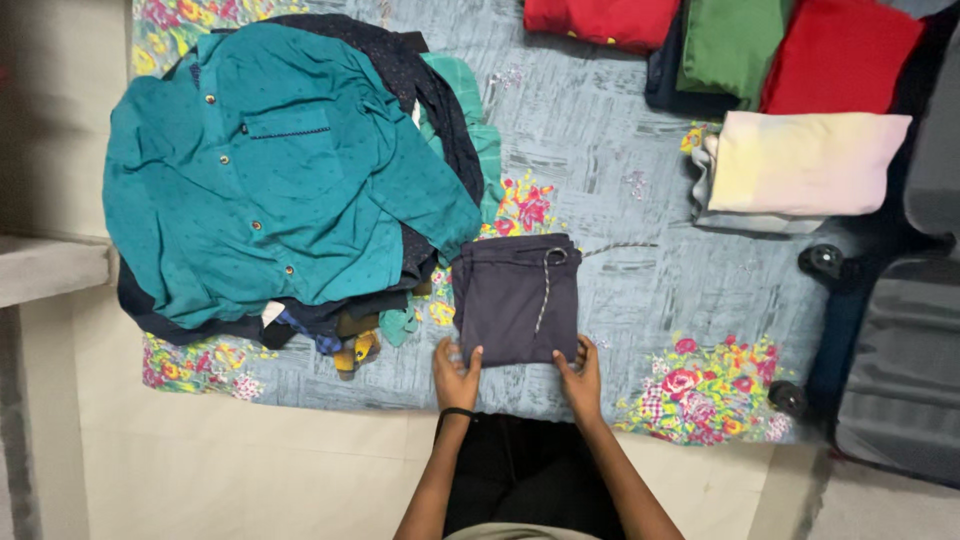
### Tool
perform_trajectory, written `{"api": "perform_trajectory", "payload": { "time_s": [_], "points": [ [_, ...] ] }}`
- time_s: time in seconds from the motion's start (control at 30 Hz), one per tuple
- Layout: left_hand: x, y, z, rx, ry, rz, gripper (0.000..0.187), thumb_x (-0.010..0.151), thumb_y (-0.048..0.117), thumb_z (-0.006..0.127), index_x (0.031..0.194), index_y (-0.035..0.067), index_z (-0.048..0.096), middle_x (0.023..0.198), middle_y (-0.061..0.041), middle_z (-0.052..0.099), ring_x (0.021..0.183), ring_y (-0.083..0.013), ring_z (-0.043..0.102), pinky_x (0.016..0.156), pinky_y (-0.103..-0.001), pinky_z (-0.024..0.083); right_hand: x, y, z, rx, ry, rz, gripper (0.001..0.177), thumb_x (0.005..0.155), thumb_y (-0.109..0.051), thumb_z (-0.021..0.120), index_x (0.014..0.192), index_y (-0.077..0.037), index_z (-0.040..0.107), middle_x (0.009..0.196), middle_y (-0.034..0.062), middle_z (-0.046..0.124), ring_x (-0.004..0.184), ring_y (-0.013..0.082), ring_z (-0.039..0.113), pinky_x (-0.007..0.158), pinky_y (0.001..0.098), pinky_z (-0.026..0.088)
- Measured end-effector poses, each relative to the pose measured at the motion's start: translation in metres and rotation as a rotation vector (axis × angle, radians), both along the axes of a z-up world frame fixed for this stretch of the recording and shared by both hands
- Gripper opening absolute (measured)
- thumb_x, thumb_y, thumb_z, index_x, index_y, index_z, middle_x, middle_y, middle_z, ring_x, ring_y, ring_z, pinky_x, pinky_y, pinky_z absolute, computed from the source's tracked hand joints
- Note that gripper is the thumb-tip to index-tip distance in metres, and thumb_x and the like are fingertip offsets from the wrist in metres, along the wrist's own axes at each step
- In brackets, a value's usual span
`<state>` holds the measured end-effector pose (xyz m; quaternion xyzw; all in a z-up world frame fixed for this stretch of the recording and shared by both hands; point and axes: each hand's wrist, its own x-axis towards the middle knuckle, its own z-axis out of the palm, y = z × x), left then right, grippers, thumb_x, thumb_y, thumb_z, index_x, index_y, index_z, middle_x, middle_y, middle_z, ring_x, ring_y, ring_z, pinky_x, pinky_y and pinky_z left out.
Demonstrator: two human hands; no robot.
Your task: The person folds several shirts and a pair of shorts one at a time on a bed and stacks them neatly.
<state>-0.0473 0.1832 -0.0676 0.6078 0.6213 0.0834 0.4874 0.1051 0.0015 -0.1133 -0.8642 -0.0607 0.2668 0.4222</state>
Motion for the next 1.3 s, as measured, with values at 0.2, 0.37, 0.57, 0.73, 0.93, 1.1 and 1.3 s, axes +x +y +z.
{"api": "perform_trajectory", "payload": {
  "time_s": [0.2,0.37,0.57,0.73,0.93,1.1,1.3],
  "points": [
    [-0.024,-0.009,-0.057,-0.526,-0.307,0.404,0.033,0.085,0.021,0.084,0.104,-0.001,0.069,0.084,-0.008,0.071,0.063,-0.0161,0.066,0.057,-0.027,0.054,0.024,-0.014,0.016,0.107,0.726,-0.116,0.037,0.091,-0.021,0.079,0.116,0.002,0.065,0.088,0.002,0.065,0.073,0.0109,0.058,0.065,0.0249,0.048],
    [-0.062,-0.016,-0.022,-0.506,-0.395,0.341,0.027,0.087,0.014,0.087,0.102,0.0,0.068,0.081,-0.001,0.056,0.067,-0.0088,0.059,0.059,-0.029,0.061,0.017,-0.028,0.072,0.027,0.818,-0.09,0.038,0.088,-0.02,0.072,0.124,-0.007,0.069,0.097,-0.0003,0.071,0.077,0.0089,0.058,0.074,0.0234,0.05],
    [-0.088,-0.043,0.014,-0.717,-0.266,0.499,0.036,0.08,0.012,0.083,0.11,0.001,0.066,0.084,-0.006,0.07,0.065,-0.0166,0.067,0.059,-0.028,0.054,-0.023,-0.065,0.096,0.024,1.128,-0.455,0.044,0.087,-0.008,0.068,0.127,-0.011,0.05,0.114,0.0089,0.07,0.1,0.0241,0.076,0.09,0.0352,0.059],
    [-0.074,-0.035,0.003,-0.698,-0.433,0.691,0.035,0.08,0.009,0.084,0.106,0.0,0.063,0.08,-0.005,0.063,0.062,-0.0152,0.064,0.06,-0.028,0.059,-0.011,-0.053,0.086,0.378,1.075,-0.641,0.026,0.096,-0.002,0.074,0.105,-0.001,0.049,0.097,0.0111,0.061,0.086,0.0265,0.074,0.071,0.0294,0.062],
    [0.018,0.041,-0.022,-0.324,-0.467,0.419,0.029,0.097,0.026,0.076,0.091,0.005,0.056,0.071,-0.003,0.054,0.051,-0.0142,0.053,0.044,-0.028,0.039,0.071,0.023,0.064,0.429,1.024,-0.674,0.027,0.092,-0.009,0.064,0.116,0.003,0.061,0.112,0.016,0.074,0.104,0.031,0.073,0.087,0.0356,0.063],
    [0.054,0.077,0.026,0.411,-0.027,0.023,0.04,0.096,0.029,0.068,0.123,0.0,0.06,0.115,-0.022,0.064,0.099,-0.0336,0.065,0.08,-0.042,0.053,0.079,0.063,0.077,0.179,0.358,-0.159,0.041,0.095,-0.021,0.068,0.133,-0.007,0.06,0.119,0.011,0.072,0.108,0.028,0.071,0.093,0.0399,0.056],
    [0.052,0.047,0.045,0.612,0.096,-1.022,0.064,0.092,0.047,0.06,0.149,0.021,0.047,0.162,-0.008,0.038,0.149,-0.0346,0.032,0.116,-0.06,0.022,0.036,0.077,0.121,-0.197,-0.411,0.599,0.069,0.081,-0.028,0.079,0.143,-0.013,0.052,0.152,0.0205,0.04,0.138,0.0442,0.04,0.111,0.0521,0.035]
  ]
}}
